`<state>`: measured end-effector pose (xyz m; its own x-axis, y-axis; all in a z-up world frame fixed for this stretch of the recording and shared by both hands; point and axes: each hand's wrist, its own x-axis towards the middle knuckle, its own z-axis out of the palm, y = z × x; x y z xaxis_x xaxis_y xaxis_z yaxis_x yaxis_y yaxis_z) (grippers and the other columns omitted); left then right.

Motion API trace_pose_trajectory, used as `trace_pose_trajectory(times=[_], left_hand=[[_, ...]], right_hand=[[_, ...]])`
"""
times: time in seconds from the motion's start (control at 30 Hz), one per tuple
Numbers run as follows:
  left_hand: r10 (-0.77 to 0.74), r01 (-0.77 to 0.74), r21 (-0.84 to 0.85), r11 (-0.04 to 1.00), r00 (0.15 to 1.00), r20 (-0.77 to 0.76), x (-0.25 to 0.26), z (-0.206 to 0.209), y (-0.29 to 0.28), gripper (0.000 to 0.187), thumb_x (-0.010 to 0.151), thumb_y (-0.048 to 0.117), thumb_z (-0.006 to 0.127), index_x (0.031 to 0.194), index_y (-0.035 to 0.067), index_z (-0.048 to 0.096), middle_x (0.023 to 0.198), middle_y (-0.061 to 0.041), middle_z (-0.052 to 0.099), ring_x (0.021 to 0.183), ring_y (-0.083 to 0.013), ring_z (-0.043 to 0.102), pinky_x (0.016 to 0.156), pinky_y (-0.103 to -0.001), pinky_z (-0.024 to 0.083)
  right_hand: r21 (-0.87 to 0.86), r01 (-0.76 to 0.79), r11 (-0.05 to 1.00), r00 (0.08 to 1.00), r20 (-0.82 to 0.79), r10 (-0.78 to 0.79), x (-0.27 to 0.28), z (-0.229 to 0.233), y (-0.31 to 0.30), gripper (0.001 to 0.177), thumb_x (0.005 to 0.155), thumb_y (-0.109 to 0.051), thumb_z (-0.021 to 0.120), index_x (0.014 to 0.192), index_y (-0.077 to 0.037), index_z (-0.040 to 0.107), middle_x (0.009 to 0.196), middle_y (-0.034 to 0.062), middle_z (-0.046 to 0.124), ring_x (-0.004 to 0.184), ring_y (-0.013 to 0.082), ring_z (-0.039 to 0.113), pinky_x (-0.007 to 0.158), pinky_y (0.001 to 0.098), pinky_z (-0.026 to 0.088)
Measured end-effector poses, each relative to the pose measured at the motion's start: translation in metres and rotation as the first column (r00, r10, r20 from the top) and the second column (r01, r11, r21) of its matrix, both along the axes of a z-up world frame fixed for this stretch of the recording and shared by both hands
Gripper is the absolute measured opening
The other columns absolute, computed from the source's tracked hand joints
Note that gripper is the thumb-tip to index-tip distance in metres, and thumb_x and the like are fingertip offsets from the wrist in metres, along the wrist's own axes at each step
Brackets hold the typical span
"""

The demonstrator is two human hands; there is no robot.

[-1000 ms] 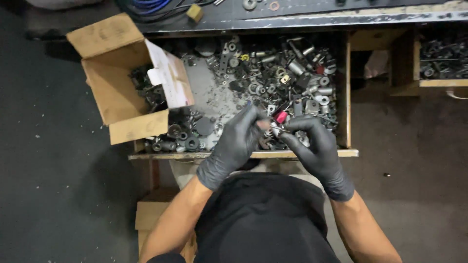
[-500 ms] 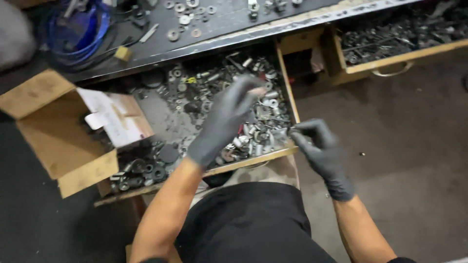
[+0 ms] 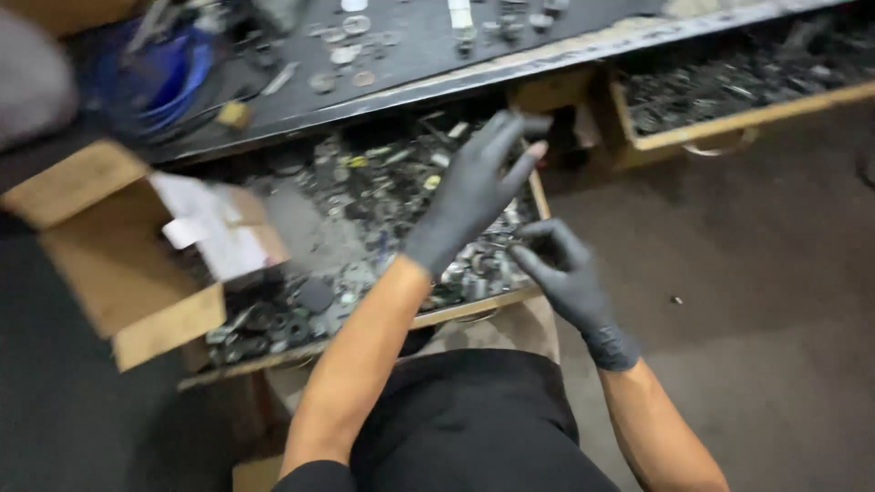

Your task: The person sorts small metal parts from an open drawer into a cardboard box. They pick up individual pieces, briefly inspect them, and place them into the box. The process is repetitive and continues throughout the clip.

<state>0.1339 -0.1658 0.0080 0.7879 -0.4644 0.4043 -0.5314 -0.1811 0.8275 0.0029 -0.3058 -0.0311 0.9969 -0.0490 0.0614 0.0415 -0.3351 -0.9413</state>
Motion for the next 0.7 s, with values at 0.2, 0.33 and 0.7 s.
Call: trace_pose_trajectory(times=[0.2, 0.33, 0.7], left_hand=[[0.320, -0.299, 0.123, 0.946, 0.920, -0.227, -0.086, -0.047, 0.163, 0.021, 0.103, 0.025, 0.057, 0.117, 0.014, 0.068, 0.119, -0.006, 0.073, 0.115, -0.0228, 0.068, 0.097, -0.034, 0.049], [0.344, -0.306, 0.176, 0.936, 0.901, -0.265, -0.132, -0.071, 0.221, 0.032, 0.101, 0.022, 0.057, 0.126, 0.005, 0.066, 0.130, -0.016, 0.069, 0.120, -0.0320, 0.064, 0.097, -0.044, 0.048], [0.423, -0.418, 0.600, 0.682, 0.895, 0.143, -0.117, -0.134, 0.275, 0.031, 0.079, -0.015, 0.055, 0.100, 0.001, 0.070, 0.098, -0.022, 0.070, 0.102, -0.0438, 0.059, 0.081, -0.050, 0.051]], right_hand=[[-0.136, -0.273, 0.952, 0.859, 0.412, 0.305, 0.042, 0.071, 0.109, 0.017, 0.096, 0.002, 0.076, 0.111, 0.000, 0.068, 0.105, 0.0124, 0.070, 0.098, 0.0231, 0.067, 0.088, 0.0326, 0.052], [-0.259, -0.506, 0.823, 0.557, 0.630, 0.541, 0.065, 0.118, 0.225, 0.021, 0.103, 0.004, 0.070, 0.123, 0.003, 0.064, 0.116, 0.0190, 0.068, 0.104, 0.0338, 0.066, 0.090, 0.0405, 0.053], [-0.361, -0.378, 0.853, 0.671, 0.528, 0.521, 0.106, 0.089, 0.225, 0.020, 0.107, 0.012, 0.060, 0.126, 0.006, 0.065, 0.116, 0.0221, 0.070, 0.104, 0.0320, 0.068, 0.087, 0.0386, 0.057]])
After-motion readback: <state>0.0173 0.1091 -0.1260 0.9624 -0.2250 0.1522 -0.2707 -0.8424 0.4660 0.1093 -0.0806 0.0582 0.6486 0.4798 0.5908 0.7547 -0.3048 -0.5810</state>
